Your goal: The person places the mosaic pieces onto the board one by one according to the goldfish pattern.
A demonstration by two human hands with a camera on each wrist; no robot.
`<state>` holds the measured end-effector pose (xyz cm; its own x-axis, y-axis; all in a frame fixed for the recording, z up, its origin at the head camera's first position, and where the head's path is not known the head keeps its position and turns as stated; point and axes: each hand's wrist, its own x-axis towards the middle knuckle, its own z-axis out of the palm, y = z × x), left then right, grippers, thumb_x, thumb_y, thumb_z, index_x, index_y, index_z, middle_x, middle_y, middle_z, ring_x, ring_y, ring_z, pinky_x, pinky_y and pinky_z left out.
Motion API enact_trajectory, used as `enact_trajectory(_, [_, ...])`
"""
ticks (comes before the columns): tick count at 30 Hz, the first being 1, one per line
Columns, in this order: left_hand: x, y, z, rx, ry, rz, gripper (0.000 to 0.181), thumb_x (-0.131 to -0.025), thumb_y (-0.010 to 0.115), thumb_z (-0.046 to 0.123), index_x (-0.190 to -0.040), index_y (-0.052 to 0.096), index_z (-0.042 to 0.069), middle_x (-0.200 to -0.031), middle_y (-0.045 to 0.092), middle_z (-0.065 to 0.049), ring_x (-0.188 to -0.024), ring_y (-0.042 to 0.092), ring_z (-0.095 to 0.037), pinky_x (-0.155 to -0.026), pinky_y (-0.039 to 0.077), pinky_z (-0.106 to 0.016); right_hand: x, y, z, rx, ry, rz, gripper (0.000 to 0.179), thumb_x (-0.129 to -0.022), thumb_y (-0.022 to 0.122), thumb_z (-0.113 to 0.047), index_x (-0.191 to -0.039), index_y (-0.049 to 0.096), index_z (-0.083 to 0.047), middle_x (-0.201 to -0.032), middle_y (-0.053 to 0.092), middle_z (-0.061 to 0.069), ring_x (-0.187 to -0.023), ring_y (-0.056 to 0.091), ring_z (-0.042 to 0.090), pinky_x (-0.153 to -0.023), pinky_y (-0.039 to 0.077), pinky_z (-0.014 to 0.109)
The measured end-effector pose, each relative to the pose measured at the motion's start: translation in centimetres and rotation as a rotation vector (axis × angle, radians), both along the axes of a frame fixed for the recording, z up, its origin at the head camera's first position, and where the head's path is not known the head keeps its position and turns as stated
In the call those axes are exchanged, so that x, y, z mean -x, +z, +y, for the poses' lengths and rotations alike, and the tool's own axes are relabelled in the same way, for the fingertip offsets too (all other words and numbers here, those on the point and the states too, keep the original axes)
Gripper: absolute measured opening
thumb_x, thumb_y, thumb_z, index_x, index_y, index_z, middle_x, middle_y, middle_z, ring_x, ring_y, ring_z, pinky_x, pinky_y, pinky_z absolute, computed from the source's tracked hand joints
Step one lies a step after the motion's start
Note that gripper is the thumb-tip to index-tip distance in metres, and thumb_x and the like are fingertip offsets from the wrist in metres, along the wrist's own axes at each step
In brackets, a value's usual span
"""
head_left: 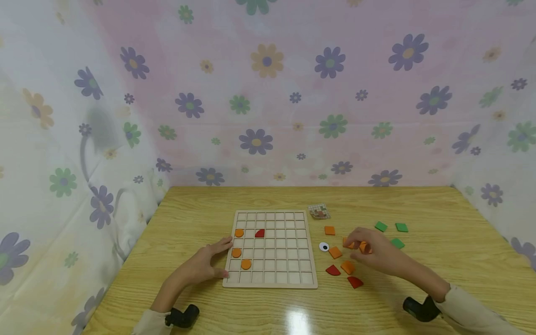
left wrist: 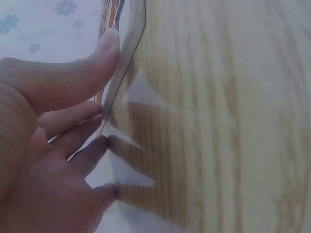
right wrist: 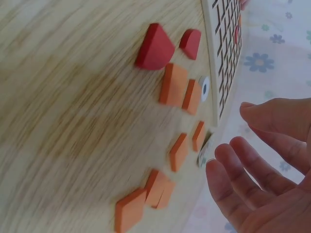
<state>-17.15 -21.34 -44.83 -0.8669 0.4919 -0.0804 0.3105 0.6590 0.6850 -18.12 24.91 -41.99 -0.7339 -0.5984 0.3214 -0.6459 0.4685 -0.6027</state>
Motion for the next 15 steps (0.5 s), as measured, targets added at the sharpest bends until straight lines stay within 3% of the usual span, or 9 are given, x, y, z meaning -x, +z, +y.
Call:
enact_trajectory(6, [0.1,-0.1,0.0,-0.001,-0.001,0.004,0.080,-0.078,0.078,0.024,-0.144,0.039,0.000,-0.153,0.026,-0.013,-0.139,0.020,-0.037,-0.108,0.005,-0.065,-0.1,-0.6,1.7,0.004,-0.030,0.054,0.024,-0.076,0.074,0.005,-0.096,0.067,-0.005,-0.091,0.058,0.006,-0.071,0.050,0.014,-0.049,0.047,0.023])
enact_trajectory(15, [0.0,-0.3,0.0,0.007,0.011,0.004,0.079,-0.078,0.078,0.022,-0.143,0.040,0.000,-0.153,0.026,-0.011,-0.139,0.021,-0.037,-0.109,0.006,-0.062,-0.1,-1.5,4.0,-0.074,-0.120,0.022,0.022,-0.076,0.075,0.001,-0.097,0.069,-0.004,-0.095,0.061,0.007,-0.074,0.055,0.013,-0.050,0.048,0.023])
